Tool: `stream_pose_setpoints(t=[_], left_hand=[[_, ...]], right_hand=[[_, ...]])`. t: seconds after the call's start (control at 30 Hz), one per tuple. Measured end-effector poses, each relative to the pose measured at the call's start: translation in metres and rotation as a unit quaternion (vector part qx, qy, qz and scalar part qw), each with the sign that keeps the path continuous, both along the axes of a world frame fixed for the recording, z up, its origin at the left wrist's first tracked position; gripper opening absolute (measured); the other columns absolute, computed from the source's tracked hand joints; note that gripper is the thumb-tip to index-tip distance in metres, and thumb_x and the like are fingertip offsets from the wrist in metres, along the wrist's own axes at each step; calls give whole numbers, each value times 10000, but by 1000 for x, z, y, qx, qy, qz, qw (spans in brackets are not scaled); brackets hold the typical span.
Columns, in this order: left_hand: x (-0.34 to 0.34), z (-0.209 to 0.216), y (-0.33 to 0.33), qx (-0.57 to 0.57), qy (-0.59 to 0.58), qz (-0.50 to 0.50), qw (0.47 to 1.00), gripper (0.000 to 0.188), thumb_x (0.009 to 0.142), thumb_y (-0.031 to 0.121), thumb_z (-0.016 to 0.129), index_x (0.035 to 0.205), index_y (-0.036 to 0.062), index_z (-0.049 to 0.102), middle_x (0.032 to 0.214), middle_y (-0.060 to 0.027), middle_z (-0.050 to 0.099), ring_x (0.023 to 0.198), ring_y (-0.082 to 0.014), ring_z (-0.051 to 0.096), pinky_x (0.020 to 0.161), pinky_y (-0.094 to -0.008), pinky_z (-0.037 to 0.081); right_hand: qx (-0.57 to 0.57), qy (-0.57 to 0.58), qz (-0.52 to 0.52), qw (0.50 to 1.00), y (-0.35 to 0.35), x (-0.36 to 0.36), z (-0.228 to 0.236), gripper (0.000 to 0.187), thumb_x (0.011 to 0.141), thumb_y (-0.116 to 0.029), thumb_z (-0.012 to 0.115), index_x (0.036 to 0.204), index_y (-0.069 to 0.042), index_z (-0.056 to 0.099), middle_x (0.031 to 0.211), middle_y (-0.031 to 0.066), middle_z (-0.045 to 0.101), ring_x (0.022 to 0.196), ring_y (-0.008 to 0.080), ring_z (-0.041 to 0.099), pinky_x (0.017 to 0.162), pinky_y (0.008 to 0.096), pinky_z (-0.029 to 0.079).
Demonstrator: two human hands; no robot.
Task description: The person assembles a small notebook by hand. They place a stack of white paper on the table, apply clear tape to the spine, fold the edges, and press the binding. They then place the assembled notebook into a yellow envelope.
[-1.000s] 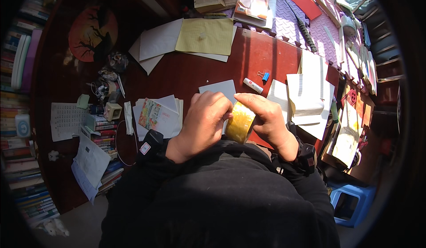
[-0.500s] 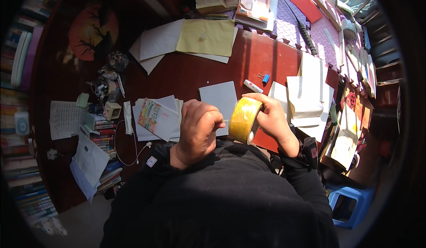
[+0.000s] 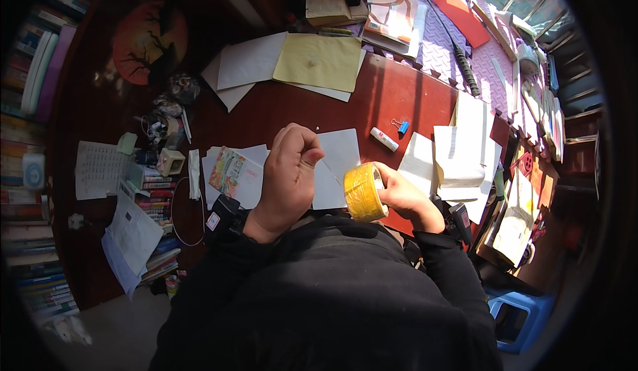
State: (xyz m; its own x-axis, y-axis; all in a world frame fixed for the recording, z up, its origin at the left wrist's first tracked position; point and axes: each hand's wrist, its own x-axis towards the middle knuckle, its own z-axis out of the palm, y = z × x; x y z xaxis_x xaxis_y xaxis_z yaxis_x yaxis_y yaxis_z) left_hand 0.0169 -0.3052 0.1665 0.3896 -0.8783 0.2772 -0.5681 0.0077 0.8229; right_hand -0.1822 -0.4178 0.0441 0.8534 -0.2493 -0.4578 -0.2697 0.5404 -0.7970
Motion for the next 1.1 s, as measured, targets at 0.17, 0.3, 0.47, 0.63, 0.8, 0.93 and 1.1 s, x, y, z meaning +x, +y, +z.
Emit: stream_pose_setpoints(t=[0.17,0.3,0.47,0.63,0.8,0.93,1.1], left_hand=[[-3,14,1,48,53,-50,996,135,993,86,557,896,12,499,871,-57,504,791,-139,516,727,-269,449],[-11,32,2,59,54,-83,993,119,997,55,545,902,5,493,903,-59,504,818,-125,563,765,-260,490],[-10,55,-2,18,36,-106,994,122,1006,74,538,933,-3,480,923,-69,488,814,-120,553,775,-256,476],[-5,67,-12,8,45,-102,994,142,1008,106,549,943,1,480,930,-66,489,819,-123,550,790,-260,468],[-2,74,-14,-6,41,-97,994,119,997,87,562,953,-3,497,929,-65,500,832,-124,572,818,-269,488],[6,70,-9,-2,-13,-67,998,88,950,53,620,948,-2,551,928,-69,554,825,-119,593,868,-297,494],[27,49,9,31,-104,-7,994,86,888,63,701,886,13,632,869,-39,634,811,-127,608,972,-349,453]], right_hand=[[14,-66,22,998,12,12,-2,594,824,-19,593,1401,-10,452,1250,83,590,1177,163,557,1002,308,446],[-50,-133,-2,990,13,29,8,649,812,36,519,1449,-50,427,1394,112,481,1312,199,461,1092,345,388],[-85,-273,-91,954,-1,34,38,630,880,-212,587,1466,-45,423,1488,139,405,1402,251,376,1163,408,286],[-348,-305,-103,881,-13,43,57,590,838,-404,777,1256,-18,624,1404,173,491,1329,304,468,1097,444,374],[-277,-290,-163,901,-13,50,66,217,851,-119,752,1056,-49,729,1161,134,667,1165,252,588,1066,397,389],[-202,-289,-145,925,-12,49,68,92,889,-85,701,944,-18,732,1019,89,716,1028,201,644,1053,407,406],[-264,-256,-98,925,-15,39,66,83,902,-90,680,937,-29,724,940,48,724,988,192,642,1059,418,406]])
